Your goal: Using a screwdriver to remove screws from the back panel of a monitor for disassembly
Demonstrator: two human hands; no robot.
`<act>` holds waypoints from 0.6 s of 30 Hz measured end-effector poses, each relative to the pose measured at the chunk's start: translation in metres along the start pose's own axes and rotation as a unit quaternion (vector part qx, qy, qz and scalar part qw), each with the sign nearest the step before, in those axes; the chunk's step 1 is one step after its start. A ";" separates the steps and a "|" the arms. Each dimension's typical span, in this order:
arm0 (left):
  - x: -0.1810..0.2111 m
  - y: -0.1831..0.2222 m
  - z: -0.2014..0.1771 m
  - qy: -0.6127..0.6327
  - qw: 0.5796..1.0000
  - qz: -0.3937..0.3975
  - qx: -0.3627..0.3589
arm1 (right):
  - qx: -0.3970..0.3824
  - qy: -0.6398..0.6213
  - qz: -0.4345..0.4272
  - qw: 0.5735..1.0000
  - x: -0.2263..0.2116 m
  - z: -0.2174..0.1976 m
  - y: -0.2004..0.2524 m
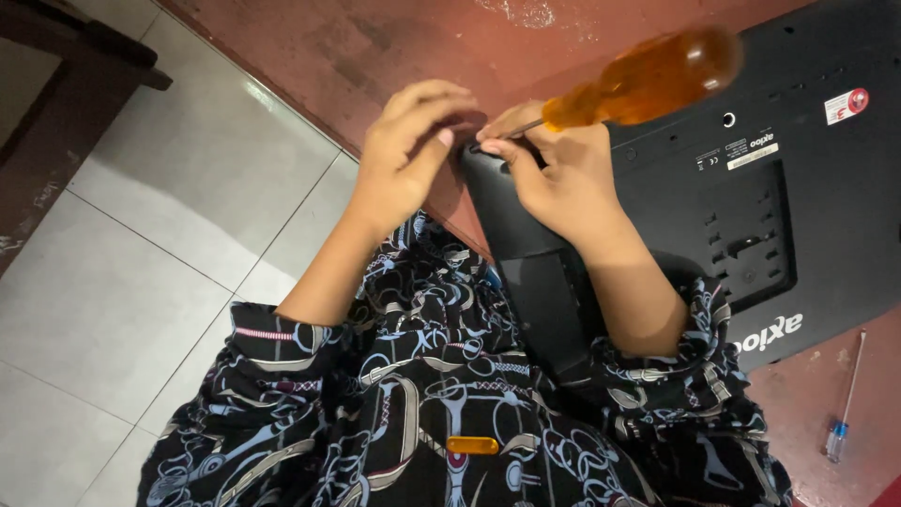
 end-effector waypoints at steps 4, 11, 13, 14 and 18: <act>-0.009 0.005 -0.001 0.089 0.994 -0.048 0.046 | 0.003 0.081 -0.027 0.996 0.005 -0.002 0.003; -0.005 0.002 -0.010 0.108 0.991 -0.043 0.070 | 0.024 0.182 -0.012 0.983 0.015 0.006 0.009; -0.004 0.000 -0.003 0.037 0.998 -0.019 0.041 | 0.040 0.192 -0.021 0.980 0.017 0.006 0.009; -0.005 0.000 0.004 0.025 0.999 0.006 0.037 | 0.041 0.161 -0.026 0.986 0.018 0.005 0.007; -0.014 0.002 0.020 -0.036 0.999 -0.002 0.040 | -0.001 0.121 -0.006 0.993 0.012 0.003 0.003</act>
Point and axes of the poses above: each hand's wrist, its own y-axis away from the middle knuckle, its own z-axis out of the palm, x = y × z, the point moved 2 cm from there along -y, towards the middle knuckle, and after that the axes turned 14 degrees about -y, right-handed, at the moved point
